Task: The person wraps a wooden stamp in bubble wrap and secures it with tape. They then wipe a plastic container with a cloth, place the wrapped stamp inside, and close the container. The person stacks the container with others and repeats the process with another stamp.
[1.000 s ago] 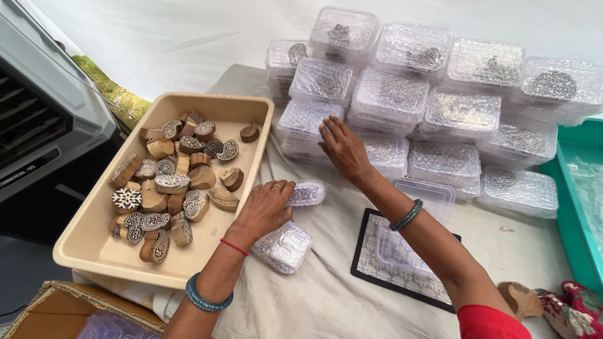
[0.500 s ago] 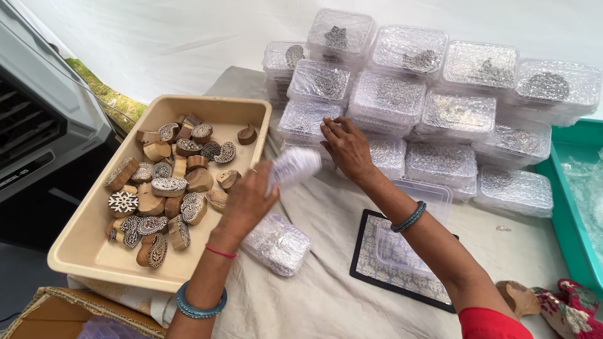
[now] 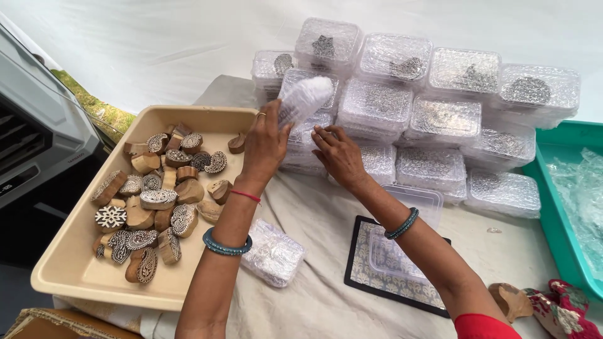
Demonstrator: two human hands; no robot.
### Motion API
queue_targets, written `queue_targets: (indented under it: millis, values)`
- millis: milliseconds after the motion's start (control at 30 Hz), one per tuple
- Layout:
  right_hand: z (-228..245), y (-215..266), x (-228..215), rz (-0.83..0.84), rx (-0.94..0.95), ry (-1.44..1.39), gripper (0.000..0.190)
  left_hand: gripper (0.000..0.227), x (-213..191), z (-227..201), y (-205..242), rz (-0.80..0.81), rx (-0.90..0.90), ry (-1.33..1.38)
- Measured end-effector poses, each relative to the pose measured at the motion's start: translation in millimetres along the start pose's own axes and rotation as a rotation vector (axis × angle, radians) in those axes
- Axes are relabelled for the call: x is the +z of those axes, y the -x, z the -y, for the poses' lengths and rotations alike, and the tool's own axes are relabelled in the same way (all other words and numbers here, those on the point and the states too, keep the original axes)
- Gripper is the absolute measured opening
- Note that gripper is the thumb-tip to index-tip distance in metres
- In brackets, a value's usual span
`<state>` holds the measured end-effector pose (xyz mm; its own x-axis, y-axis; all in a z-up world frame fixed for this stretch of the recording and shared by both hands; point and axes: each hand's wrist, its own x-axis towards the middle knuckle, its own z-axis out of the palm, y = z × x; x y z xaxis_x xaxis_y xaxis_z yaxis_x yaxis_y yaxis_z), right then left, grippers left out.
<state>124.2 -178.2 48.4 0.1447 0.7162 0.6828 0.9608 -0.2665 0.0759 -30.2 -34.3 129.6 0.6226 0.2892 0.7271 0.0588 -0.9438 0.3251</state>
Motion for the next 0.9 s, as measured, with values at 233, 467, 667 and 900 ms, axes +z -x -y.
queue_targets:
  millis: [233, 467, 667, 900]
  values:
    - [-1.7, 2.0, 2.9, 0.007, 0.010, -0.030, 0.041, 0.048, 36.0, 38.6, -13.8, -0.134, -0.485, 0.594]
    - [-0.9, 0.5, 0.1, 0.000, 0.002, -0.028, 0.042, 0.046, 88.5, 60.9, -40.2, -0.304, -1.063, 1.488]
    - [1.0, -0.7, -6.9, 0.001, -0.002, -0.050, 0.044, 0.042, 158.1, 73.4, -80.2, -0.630, -1.242, 1.454]
    - [-0.3, -1.0, -8.1, 0.004, -0.003, -0.083, 0.045, 0.036, 151.2, 41.8, -70.9, -0.458, -1.154, 1.388]
